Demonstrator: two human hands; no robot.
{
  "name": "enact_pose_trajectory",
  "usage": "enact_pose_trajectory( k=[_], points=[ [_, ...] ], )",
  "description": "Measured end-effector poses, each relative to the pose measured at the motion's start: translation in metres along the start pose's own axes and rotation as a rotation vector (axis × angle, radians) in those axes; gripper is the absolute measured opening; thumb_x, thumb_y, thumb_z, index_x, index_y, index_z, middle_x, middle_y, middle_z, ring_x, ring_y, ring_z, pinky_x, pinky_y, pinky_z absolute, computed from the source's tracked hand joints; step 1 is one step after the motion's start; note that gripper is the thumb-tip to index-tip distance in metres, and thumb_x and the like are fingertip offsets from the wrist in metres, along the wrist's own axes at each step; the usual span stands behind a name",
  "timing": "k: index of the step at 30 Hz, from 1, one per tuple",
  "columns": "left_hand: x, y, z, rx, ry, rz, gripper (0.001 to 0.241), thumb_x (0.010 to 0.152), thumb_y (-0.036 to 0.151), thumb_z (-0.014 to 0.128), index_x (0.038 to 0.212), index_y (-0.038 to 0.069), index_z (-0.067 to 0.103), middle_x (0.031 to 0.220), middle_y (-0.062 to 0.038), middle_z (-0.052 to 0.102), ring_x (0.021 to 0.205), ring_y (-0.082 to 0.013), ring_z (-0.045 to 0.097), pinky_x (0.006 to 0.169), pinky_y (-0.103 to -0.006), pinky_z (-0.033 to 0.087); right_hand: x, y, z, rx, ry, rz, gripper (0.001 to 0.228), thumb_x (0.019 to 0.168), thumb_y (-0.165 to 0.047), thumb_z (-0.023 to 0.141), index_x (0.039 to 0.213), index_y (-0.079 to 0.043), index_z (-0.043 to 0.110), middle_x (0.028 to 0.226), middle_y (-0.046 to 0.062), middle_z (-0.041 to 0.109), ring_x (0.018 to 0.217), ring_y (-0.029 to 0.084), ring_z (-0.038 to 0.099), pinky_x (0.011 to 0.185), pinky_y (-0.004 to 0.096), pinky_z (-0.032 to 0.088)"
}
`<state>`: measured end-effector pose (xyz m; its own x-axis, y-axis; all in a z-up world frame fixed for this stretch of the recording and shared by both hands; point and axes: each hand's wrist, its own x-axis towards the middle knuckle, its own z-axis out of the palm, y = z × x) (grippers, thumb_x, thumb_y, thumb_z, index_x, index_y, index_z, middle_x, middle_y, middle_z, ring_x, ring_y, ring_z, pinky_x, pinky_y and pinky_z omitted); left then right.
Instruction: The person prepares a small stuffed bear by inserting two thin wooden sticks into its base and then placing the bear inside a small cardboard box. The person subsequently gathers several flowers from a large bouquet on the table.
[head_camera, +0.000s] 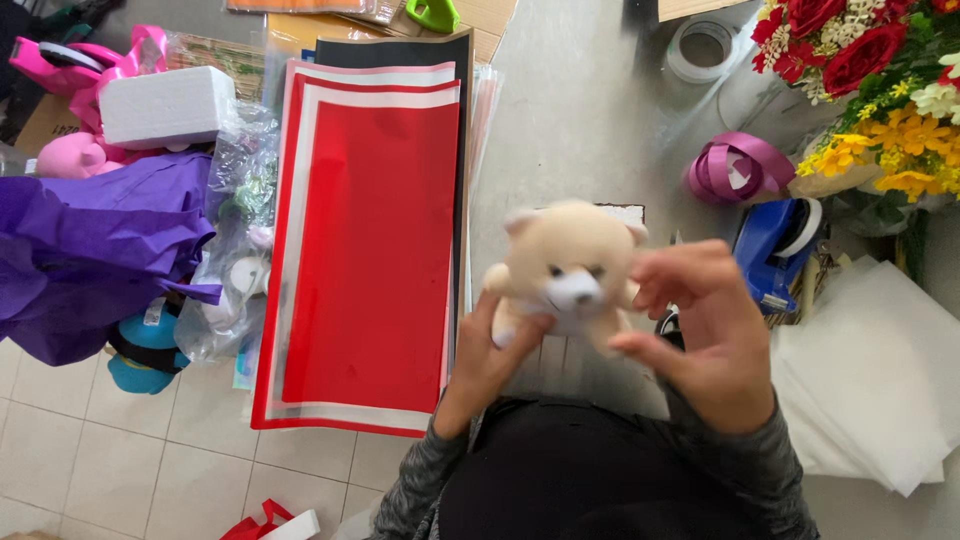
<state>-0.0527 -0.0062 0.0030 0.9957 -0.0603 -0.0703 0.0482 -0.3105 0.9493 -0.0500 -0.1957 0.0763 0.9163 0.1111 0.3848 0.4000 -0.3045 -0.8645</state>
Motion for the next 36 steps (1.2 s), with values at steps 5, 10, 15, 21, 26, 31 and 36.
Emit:
enact_pose_trajectory(
  k=[5,10,15,21,26,31,36],
  points=[
    [0.029,0.002,-0.007,-0.594,0.054,-0.109,0.045,0.082,0.028,0.060,0.118,0.004,0.051,0.110,-0.013,0.052,0.099,-0.0255,0.056,0.068,-0.0398,0.064,0.007,0.038,-0.007,0.102,0.221,0.477,0.019,0.093,-0.007,0.047,0.109,-0.004,0.056,0.094,0.007,0.056,0.074,0.013,0.054,0.067,0.021,0.045],
    [0.053,0.012,-0.006,-0.564,0.075,0.095,0.054,0.085,0.029,0.067,0.129,0.004,0.048,0.112,-0.016,0.057,0.095,-0.0217,0.059,0.078,-0.0451,0.057,-0.004,0.087,0.000,0.056,-0.117,0.332,0.025,0.088,-0.013,0.060,0.110,-0.001,0.063,0.096,0.016,0.063,0.083,0.025,0.063,0.072,0.035,0.052],
    [0.072,0.031,0.003,-0.446,-0.019,0.254,0.052,0.087,0.029,0.067,0.131,0.010,0.047,0.120,-0.012,0.056,0.109,-0.0187,0.055,0.092,-0.0435,0.052,0.016,0.063,0.015,-0.041,-0.052,0.198,0.031,0.081,-0.017,0.073,0.098,0.007,0.065,0.083,0.019,0.066,0.075,0.027,0.067,0.066,0.034,0.054],
    [0.076,0.047,0.007,-0.504,-0.302,0.220,0.099,0.067,0.013,0.084,0.145,0.010,0.023,0.133,-0.011,0.048,0.116,-0.0237,0.052,0.096,-0.0389,0.050,0.046,0.063,-0.006,-0.161,0.059,0.135,0.017,0.082,-0.006,0.072,0.090,0.006,0.064,0.073,0.021,0.064,0.072,0.025,0.066,0.058,0.033,0.053],
    [0.094,0.023,0.027,-0.081,-0.072,0.422,0.015,0.088,0.024,0.064,0.100,0.015,0.066,0.085,-0.001,0.070,0.073,-0.0158,0.071,0.063,-0.0250,0.058,0.055,0.085,-0.008,0.165,0.055,0.162,0.006,0.088,0.003,0.065,0.089,0.009,0.065,0.079,0.024,0.065,0.073,0.031,0.068,0.059,0.037,0.061],
    [0.107,0.010,0.028,-0.051,0.075,0.439,0.014,0.084,0.024,0.069,0.092,0.012,0.069,0.078,-0.006,0.069,0.072,-0.0205,0.070,0.057,-0.0258,0.057,0.062,0.111,-0.010,-0.021,0.121,0.046,0.020,0.083,-0.002,0.076,0.091,0.011,0.063,0.076,0.026,0.061,0.072,0.033,0.066,0.054,0.038,0.058],
    [0.121,0.000,0.029,0.008,0.105,0.455,0.014,0.087,0.016,0.065,0.093,0.003,0.066,0.075,-0.018,0.065,0.077,-0.0333,0.067,0.052,-0.0353,0.057,0.068,0.145,0.004,-0.128,0.130,0.022,0.019,0.084,-0.005,0.076,0.091,0.008,0.064,0.076,0.021,0.064,0.068,0.030,0.065,0.053,0.039,0.055]
  ],
)
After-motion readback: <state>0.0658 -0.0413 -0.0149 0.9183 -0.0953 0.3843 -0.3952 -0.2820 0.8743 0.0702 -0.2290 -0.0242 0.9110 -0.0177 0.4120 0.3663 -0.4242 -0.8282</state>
